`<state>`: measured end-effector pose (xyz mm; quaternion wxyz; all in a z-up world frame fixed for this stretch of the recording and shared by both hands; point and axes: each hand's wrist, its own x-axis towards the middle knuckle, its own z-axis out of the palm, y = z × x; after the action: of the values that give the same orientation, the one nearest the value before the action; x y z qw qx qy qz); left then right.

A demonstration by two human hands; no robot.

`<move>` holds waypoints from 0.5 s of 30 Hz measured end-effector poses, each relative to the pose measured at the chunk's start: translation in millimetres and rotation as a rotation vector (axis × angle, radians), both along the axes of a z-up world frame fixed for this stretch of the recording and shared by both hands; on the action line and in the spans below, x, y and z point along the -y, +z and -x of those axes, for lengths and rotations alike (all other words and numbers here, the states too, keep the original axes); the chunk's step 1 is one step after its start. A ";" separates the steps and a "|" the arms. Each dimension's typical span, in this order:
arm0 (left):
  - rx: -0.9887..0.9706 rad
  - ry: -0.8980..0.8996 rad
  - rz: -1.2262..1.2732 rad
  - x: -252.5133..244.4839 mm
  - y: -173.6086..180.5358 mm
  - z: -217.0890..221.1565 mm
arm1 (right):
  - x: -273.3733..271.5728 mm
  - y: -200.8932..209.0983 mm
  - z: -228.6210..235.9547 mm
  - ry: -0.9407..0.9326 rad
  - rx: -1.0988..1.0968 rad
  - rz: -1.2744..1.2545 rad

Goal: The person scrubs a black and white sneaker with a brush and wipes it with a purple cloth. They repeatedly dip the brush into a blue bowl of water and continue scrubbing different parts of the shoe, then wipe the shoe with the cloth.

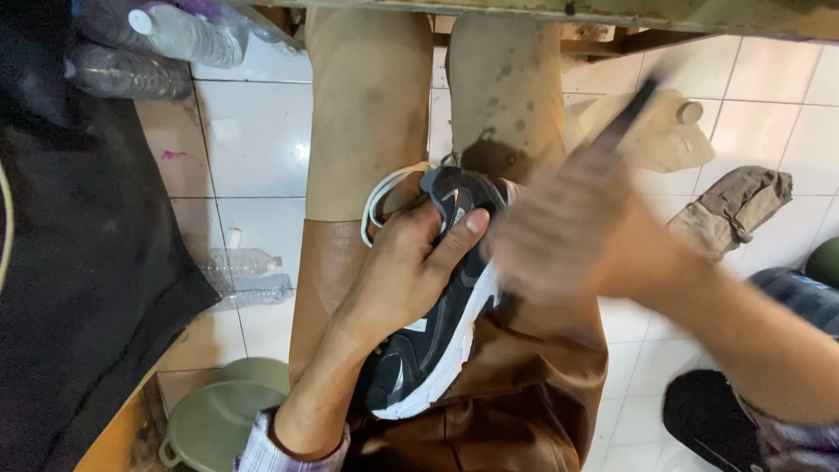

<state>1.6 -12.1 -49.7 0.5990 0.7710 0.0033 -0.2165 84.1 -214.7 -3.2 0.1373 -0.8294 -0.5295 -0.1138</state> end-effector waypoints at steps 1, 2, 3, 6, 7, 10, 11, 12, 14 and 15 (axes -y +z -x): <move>-0.016 -0.007 -0.004 -0.6 1.3 -0.5 | -10.5 4.3 12.3 0.138 0.024 0.031; -0.031 -0.017 -0.003 0.0 1.9 -1.0 | -19.8 8.7 25.5 0.272 0.049 0.066; -0.026 -0.021 -0.002 0.2 1.5 -5.5 | -9.3 0.6 8.8 0.267 0.053 0.067; 0.159 0.033 0.138 0.2 1.5 -5.0 | 2.9 -17.2 0.6 0.144 0.241 -0.084; 0.123 0.039 0.103 0.3 0.6 -2.4 | -4.6 -19.8 20.9 0.232 0.073 -0.081; 0.088 0.045 0.062 -1.6 -2.4 -4.7 | -6.2 -23.5 22.1 0.298 -0.028 -0.100; 0.058 0.045 0.065 -0.8 -3.8 -2.9 | -1.8 -24.0 16.6 0.271 0.008 -0.117; 0.046 0.046 0.067 -0.8 -2.1 -3.1 | -4.4 -23.5 16.3 0.270 -0.004 -0.116; 0.059 0.046 0.048 -2.5 -0.1 -7.5 | -11.3 -24.4 11.9 0.257 0.075 -0.223; 0.058 0.047 0.044 -1.9 -1.2 -4.1 | -14.9 -17.0 19.5 0.257 0.074 -0.227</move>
<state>5.7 -10.3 -50.9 0.6205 0.7633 -0.0008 -0.1800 64.6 -199.7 -20.1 0.2240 -0.7291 -0.6197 -0.1851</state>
